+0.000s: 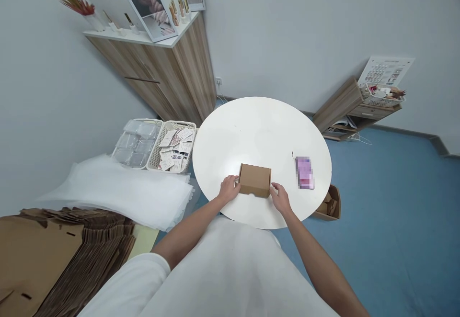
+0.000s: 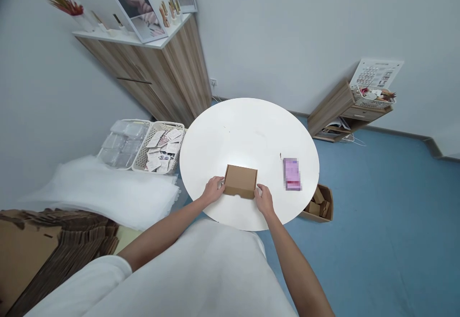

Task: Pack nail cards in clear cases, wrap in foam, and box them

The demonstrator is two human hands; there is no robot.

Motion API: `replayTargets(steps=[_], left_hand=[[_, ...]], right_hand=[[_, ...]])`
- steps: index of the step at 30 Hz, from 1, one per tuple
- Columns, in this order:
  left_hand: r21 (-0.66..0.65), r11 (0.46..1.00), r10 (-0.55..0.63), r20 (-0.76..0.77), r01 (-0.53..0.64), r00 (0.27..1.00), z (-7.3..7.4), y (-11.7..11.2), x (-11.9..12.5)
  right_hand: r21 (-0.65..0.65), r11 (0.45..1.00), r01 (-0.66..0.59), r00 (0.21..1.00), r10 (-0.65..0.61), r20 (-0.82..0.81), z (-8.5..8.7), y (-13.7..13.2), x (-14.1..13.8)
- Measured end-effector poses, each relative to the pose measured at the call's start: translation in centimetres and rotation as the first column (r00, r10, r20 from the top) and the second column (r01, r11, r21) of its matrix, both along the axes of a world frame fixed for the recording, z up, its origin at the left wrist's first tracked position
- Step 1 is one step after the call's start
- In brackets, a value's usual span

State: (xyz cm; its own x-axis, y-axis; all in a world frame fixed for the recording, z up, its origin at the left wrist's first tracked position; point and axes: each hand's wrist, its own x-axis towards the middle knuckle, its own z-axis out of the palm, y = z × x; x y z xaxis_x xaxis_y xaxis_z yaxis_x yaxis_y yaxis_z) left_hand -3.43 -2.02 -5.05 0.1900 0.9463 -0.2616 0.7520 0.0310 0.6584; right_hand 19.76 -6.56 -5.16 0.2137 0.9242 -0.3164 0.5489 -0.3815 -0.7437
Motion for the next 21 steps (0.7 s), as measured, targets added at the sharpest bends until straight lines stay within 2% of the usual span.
replayTargets(steps=[4, 7, 10, 15, 18, 21], left_hand=[[-0.026, 0.999, -0.043, 0.182, 0.048, 0.982, 0.5, -1.0, -0.1], [-0.051, 0.999, -0.003, 0.240, 0.016, 0.971, 1.3, -0.8, -0.1], [-0.084, 0.996, 0.034, 0.235, -0.015, 0.972, 2.6, 0.3, -0.2], [-0.207, 0.978, 0.046, 0.325, 0.024, 0.945, 4.1, 2.5, -0.6], [-0.318, 0.947, 0.110, 0.421, 0.033, 0.900, 4.2, 3.3, -0.6], [-0.362, 0.932, 0.167, 0.456, 0.011, 0.874, 4.1, 3.5, -0.5]], right_hand=[[0.031, 0.996, -0.088, 0.994, 0.090, -0.066, 0.3, -0.9, -0.8], [0.017, 0.999, -0.033, 0.985, 0.035, -0.170, 1.3, -0.5, -1.1], [-0.048, 0.999, 0.005, 0.964, -0.017, -0.265, 3.1, 0.6, -0.6], [-0.150, 0.985, -0.087, 0.900, 0.013, -0.436, 6.1, 2.6, 1.3], [-0.154, 0.977, -0.151, 0.851, 0.049, -0.522, 6.8, 3.4, 2.3], [-0.119, 0.984, -0.129, 0.856, 0.051, -0.515, 6.6, 4.0, 2.7]])
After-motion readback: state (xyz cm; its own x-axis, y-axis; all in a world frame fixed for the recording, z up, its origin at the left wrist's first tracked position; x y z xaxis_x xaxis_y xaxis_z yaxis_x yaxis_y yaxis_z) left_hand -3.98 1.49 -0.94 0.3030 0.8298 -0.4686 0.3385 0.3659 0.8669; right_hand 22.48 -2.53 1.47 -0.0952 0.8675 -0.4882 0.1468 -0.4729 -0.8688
